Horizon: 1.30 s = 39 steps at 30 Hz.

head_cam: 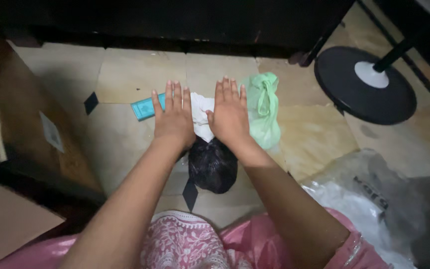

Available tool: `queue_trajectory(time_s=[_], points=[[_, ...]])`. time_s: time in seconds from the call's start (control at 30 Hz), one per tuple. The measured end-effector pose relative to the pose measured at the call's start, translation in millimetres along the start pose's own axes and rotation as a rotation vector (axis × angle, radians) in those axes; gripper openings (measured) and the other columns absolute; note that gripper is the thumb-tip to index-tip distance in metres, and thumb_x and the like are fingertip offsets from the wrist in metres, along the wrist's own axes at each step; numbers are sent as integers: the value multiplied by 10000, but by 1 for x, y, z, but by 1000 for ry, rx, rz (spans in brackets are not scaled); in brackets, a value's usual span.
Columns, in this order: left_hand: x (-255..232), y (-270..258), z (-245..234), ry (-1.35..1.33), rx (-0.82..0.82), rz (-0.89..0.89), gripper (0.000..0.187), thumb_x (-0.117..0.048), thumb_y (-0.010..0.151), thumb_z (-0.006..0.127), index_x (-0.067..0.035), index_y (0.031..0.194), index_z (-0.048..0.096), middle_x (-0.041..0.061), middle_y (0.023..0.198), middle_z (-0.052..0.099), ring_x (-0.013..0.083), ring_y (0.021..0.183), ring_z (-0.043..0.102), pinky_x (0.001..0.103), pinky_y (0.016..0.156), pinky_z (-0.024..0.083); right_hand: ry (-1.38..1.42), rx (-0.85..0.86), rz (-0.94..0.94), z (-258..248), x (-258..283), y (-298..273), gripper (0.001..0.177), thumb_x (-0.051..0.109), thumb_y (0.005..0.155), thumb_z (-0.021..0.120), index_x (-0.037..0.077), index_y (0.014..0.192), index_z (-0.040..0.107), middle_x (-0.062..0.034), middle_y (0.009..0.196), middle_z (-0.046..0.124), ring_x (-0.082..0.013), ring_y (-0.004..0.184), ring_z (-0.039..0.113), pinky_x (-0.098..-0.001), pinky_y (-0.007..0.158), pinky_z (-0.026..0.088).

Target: The person wipes a roll of brown tape, a yellow screwdriver, a green screwdriver, and a pair of red pliers with a white cloth. Each item is wiped and then placed into a cardboard box.

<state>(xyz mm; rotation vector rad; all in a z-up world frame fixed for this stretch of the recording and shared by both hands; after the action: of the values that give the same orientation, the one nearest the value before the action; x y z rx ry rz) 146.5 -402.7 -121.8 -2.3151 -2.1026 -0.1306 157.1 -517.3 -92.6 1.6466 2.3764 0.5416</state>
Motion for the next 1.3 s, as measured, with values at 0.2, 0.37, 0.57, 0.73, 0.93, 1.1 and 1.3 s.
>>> queue_trajectory(time_s=[0.2,0.37,0.57,0.73,0.93,1.1,1.3], points=[[-1,-21,64,-131,43,2,886,-289,898,621,-20,1607,161,200,1696,81,345,1572,-13,622,1207,-12,73,73,-25,50,3,-25,829,339,854,729,-96,1484,412,-276,1568,366,-401,1488,307,-557,1233,140],[24,-23,123,-266,271,-129,1025,-364,847,724,-59,1606,107,175,1690,42,329,1561,-27,569,1221,8,153,211,30,88,4,-44,651,397,824,743,40,1340,572,-270,1522,404,-411,1461,296,-580,1191,122],[57,-20,129,-444,177,-305,1087,-473,797,796,-16,1576,191,212,1655,160,372,1538,115,542,1218,140,334,246,235,111,-25,-31,428,363,875,714,121,1225,662,-122,1381,621,-315,1394,486,-507,1204,282],[59,-25,114,-453,137,-319,695,-461,742,846,-93,1280,606,165,1394,525,353,1345,470,488,1079,447,426,-65,179,83,-45,-20,637,330,777,800,-10,1284,618,-246,1235,635,-427,1175,574,-457,966,477],[40,-25,109,-445,119,-306,624,-389,685,909,-76,1145,628,123,1138,634,309,1101,620,445,875,553,429,98,481,87,-76,-15,362,356,838,766,56,1039,789,-236,911,734,-406,867,709,-477,810,555],[39,-21,114,-528,111,-348,555,-323,714,880,-66,1136,628,139,1136,656,327,1053,668,448,886,569,792,-144,704,55,-115,-7,329,320,885,806,-6,918,771,-174,829,753,-270,739,693,-375,679,536],[53,-20,130,-619,175,-433,492,-376,658,910,-85,1012,732,156,1095,688,323,1028,686,426,919,554,1335,-294,758,52,-137,-6,245,55,881,779,-13,1065,633,-119,993,711,-164,817,692,-295,690,556]])
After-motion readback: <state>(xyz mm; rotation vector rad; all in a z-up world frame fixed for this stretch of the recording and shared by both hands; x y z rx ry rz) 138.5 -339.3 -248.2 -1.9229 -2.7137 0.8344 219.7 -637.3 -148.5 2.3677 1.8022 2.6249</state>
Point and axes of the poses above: each hand's wrist, its own y-axis towards the middle knuckle, its own z-axis out of the palm, x = y × z, the point moved 9 cm from there along y, towards the middle knuckle
